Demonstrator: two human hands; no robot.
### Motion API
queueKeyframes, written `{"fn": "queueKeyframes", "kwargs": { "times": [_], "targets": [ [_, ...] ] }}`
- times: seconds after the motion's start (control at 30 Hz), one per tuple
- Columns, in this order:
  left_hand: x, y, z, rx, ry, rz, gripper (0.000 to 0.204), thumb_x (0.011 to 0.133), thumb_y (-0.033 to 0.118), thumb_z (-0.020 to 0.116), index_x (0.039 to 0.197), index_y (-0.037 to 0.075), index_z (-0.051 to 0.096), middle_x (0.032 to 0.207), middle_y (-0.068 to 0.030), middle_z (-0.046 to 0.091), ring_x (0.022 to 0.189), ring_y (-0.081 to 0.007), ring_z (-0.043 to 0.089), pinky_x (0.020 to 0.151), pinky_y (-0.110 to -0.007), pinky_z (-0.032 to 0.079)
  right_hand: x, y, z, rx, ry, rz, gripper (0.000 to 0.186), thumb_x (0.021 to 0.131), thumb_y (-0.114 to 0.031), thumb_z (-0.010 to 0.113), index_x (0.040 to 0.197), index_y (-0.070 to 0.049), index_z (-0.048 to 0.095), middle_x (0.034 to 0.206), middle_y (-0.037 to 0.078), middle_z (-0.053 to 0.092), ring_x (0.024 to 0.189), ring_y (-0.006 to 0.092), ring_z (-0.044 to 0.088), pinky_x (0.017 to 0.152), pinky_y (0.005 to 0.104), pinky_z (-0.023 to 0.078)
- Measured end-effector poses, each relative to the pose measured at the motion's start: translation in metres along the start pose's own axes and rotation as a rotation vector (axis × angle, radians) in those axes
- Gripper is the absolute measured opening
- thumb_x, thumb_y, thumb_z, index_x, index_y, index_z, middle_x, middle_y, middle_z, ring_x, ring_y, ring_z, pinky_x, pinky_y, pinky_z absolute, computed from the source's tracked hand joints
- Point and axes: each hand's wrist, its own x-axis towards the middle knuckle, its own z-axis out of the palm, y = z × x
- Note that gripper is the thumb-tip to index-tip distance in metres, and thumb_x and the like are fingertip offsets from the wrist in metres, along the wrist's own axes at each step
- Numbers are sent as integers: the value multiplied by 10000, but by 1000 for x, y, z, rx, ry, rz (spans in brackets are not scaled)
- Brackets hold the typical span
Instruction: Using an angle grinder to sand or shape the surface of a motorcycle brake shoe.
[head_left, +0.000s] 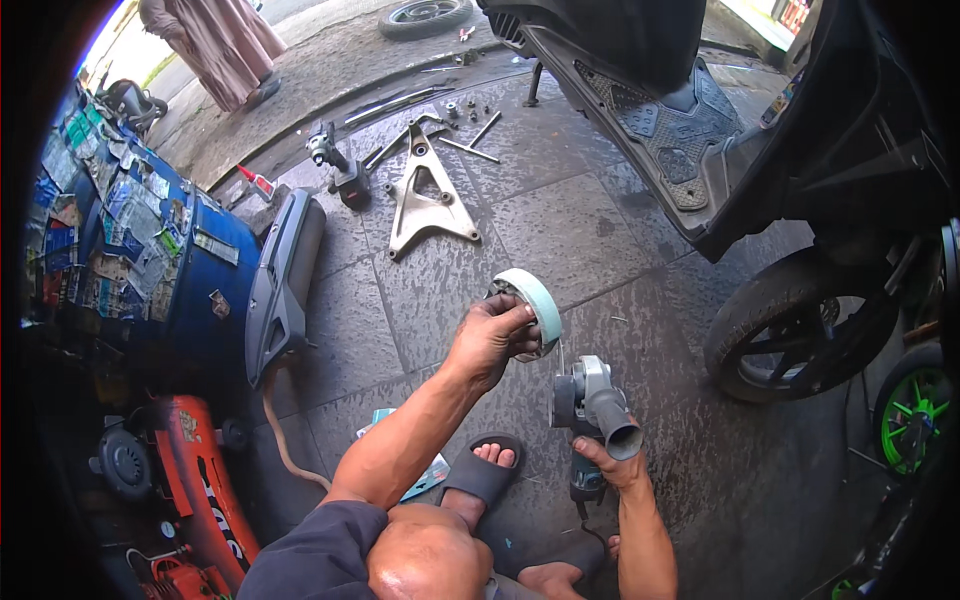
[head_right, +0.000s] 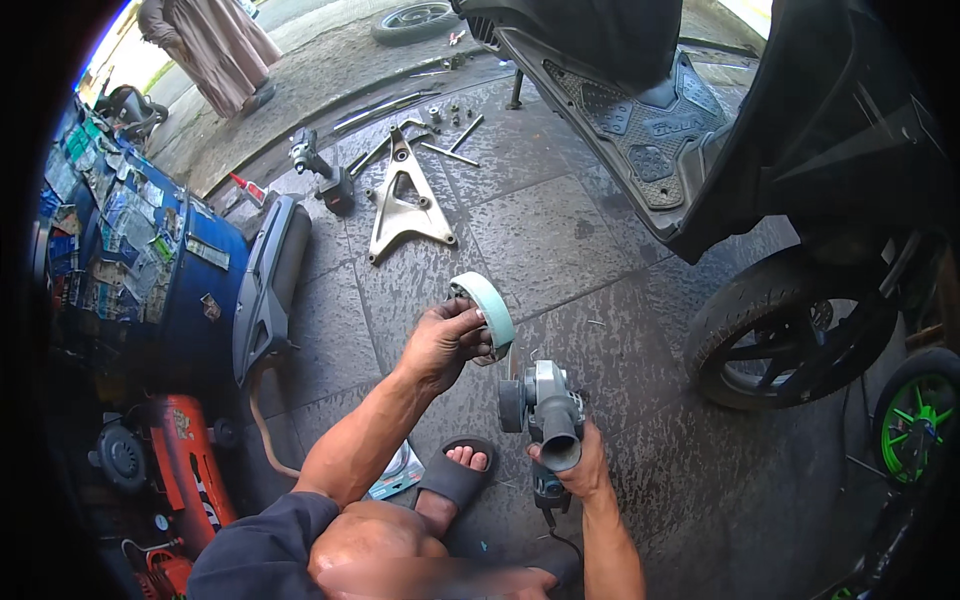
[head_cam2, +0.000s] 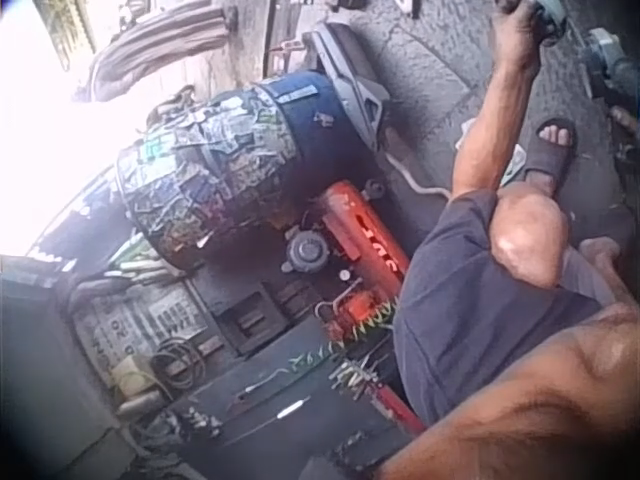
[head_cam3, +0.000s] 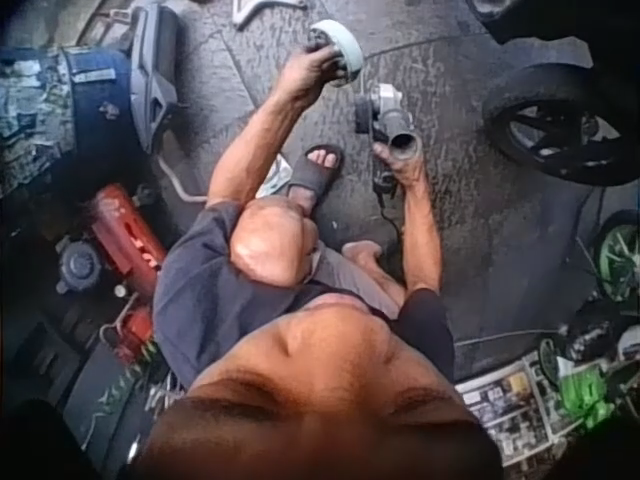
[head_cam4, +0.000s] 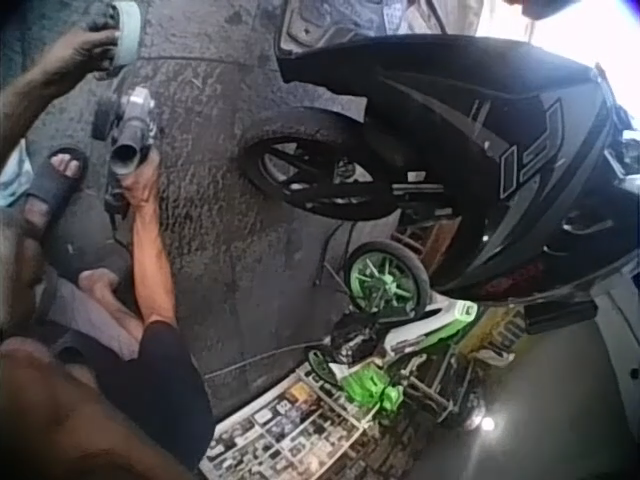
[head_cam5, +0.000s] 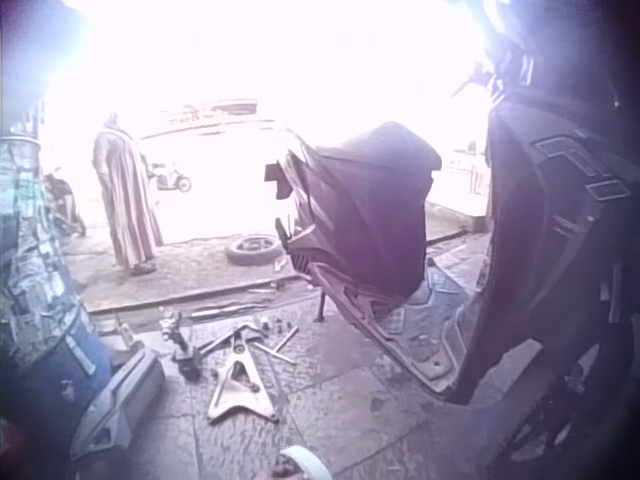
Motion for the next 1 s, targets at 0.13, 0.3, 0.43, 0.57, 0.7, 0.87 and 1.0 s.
{"fn": "queueKeyframes", "kwargs": {
  "times": [0.13, 0.3, 0.43, 0.57, 0.7, 0.87, 1.0],
  "targets": [
    [-3, 2, -1, 8, -3, -4, 220, 934, 124, 686, 1056, -5, 556, 839, -98, 672, 691, -172, 678, 605, -292, 563, -2, 18, 6, 186, 25, 93, 622, 683, -256, 910, 1150, 20, 604, 980, 132, 685, 896, 239, 653, 814, 382, 525],
    [-7, 3, 6, 9, 21, 11, 217, 928, 131, 695, 1043, 2, 564, 865, -86, 674, 716, -172, 688, 624, -286, 578, -7, 40, 8, 177, 107, 64, 617, 678, -296, 908, 1103, 35, 607, 937, 130, 667, 855, 249, 643, 781, 383, 527],
    [-8, 1, 7, -12, 25, 5, 216, 929, 134, 697, 1038, 0, 568, 876, -83, 674, 729, -171, 693, 635, -285, 584, -2, 23, 8, 224, 42, 72, 670, 657, -354, 910, 1086, 53, 595, 932, 135, 660, 839, 251, 638, 764, 377, 525],
    [-8, -2, 11, -8, 37, 35, 207, 936, 154, 682, 1018, -13, 591, 832, -95, 687, 675, -169, 683, 633, -290, 589, -7, 30, 10, 218, 110, 103, 662, 653, -356, 911, 1087, 40, 606, 941, 128, 666, 844, 231, 637, 769, 374, 524],
    [-7, -3, 10, -18, 20, 31, 206, 937, 151, 682, 1017, -15, 591, 836, -93, 686, 680, -165, 682, 636, -286, 591, -5, 23, 7, 102, 110, 104, 688, 663, -365, 911, 1139, 24, 603, 973, 118, 675, 866, 225, 641, 798, 366, 521],
    [-8, 1, 5, -48, 8, 6, 203, 937, 128, 690, 1049, 5, 573, 859, -76, 672, 717, -150, 679, 642, -276, 575, -3, 6, 10, -80, 83, 86, 742, 667, -349, 921, 1214, 16, 577, 1043, 118, 683, 930, 212, 651, 842, 355, 517],
    [-8, 1, 7, -60, 25, -1, 204, 941, 123, 687, 1061, 5, 574, 827, -57, 658, 695, -128, 651, 625, -265, 556, -4, -8, 14, -82, 95, 81, 763, 657, -356, 926, 1227, 8, 572, 1065, 125, 682, 959, 204, 651, 873, 354, 514]
  ]
}}
